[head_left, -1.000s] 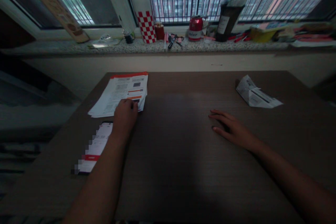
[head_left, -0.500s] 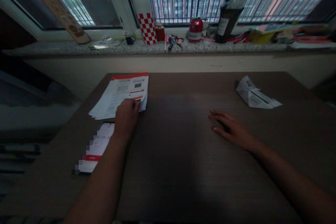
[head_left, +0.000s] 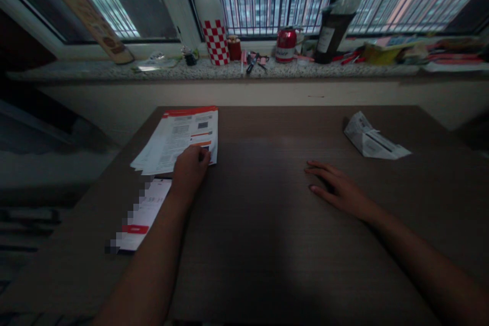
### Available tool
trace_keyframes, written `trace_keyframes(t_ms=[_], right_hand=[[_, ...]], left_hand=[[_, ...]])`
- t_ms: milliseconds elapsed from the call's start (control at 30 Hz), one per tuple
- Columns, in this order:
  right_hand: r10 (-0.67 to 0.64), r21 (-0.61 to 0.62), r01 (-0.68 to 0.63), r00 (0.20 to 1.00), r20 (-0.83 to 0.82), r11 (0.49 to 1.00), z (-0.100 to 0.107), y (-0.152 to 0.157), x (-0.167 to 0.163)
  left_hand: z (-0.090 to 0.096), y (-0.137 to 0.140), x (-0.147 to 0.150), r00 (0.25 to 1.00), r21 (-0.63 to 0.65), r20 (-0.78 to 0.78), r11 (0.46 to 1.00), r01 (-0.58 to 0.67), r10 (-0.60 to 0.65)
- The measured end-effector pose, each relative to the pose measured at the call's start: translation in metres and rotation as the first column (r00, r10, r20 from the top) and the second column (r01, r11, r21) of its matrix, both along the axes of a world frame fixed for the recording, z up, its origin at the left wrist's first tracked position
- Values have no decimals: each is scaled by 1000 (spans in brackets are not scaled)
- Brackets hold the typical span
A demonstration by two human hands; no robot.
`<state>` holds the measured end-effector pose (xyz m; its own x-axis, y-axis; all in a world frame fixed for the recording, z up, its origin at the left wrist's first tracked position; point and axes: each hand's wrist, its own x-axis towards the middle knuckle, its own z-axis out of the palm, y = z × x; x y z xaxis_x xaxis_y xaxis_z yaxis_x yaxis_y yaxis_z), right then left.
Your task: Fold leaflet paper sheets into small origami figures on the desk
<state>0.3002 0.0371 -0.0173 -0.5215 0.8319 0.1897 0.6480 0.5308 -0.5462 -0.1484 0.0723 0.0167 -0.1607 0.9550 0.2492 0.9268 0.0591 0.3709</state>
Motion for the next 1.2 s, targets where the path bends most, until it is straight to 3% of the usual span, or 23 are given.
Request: trace_keyframes(t_ms=[533,900,1200], right_hand=[[-5,0,5,1000,0,1000,2,-1,-2],[-1,5,1,1000,3,1000,1,-1,-2],[-7,11,7,1000,8,1000,2,-1,-3]], left_hand=[[-31,20,-20,987,-53,156,998,38,-29],[-12,4,-1,999,21,40,999,25,-26],[-2,-3,15,995,-56,-43,994,92,-94]])
